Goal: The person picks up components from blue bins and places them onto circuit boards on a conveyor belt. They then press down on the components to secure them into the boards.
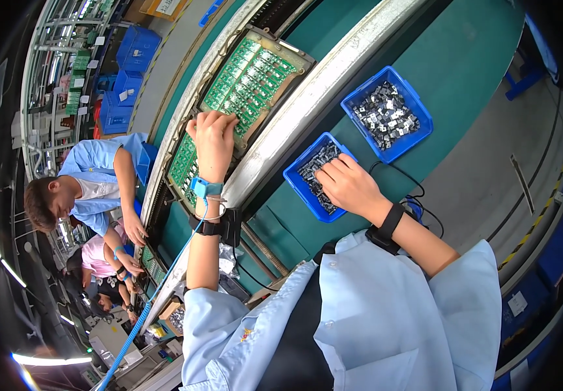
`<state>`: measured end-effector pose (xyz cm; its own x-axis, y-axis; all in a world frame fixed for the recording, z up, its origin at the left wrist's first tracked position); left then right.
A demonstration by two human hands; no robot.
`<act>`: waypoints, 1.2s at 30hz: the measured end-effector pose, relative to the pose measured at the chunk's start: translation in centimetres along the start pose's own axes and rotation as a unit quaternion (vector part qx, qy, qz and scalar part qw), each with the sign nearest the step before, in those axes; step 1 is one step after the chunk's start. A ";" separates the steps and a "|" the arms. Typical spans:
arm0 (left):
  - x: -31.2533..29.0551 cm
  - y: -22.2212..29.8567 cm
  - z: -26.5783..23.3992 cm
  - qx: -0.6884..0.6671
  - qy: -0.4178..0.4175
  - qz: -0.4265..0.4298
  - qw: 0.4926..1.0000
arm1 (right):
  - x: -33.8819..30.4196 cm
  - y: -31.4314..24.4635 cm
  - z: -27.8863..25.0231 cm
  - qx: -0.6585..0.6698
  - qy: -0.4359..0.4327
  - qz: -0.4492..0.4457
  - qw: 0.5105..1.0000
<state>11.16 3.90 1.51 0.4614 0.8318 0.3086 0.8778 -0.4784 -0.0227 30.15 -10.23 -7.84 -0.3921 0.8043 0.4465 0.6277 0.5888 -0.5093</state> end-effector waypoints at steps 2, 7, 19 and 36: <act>-0.7 0.2 -0.3 0.003 -0.012 0.006 1.000 | -0.2 -0.1 -0.1 -0.001 -0.007 0.000 1.000; -1.8 0.6 -1.2 0.050 -0.055 0.052 0.996 | 0.3 -1.2 -0.5 -0.017 -0.010 -0.022 1.000; -8.3 -1.2 -6.3 0.002 0.075 -0.029 0.997 | 1.7 -4.9 -2.7 0.189 0.073 0.121 0.972; -18.1 9.9 7.4 -0.177 -0.032 -0.108 0.978 | 8.2 -4.5 1.0 0.432 0.128 0.225 0.864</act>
<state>12.43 -13.80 -11.28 0.2868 0.9349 0.2088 0.8613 -0.3471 0.3710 23.45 -6.16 -2.64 -0.0075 0.9883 0.1526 -0.1028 0.1510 -0.9832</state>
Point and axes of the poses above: each hand's wrist, its own x-axis towards the middle knuckle, its own z-axis out of the palm, y = z × x, the point moved 5 cm from there along x, towards the middle knuckle, and after that the axes turned 3 degrees about x, right-handed, at the moved point
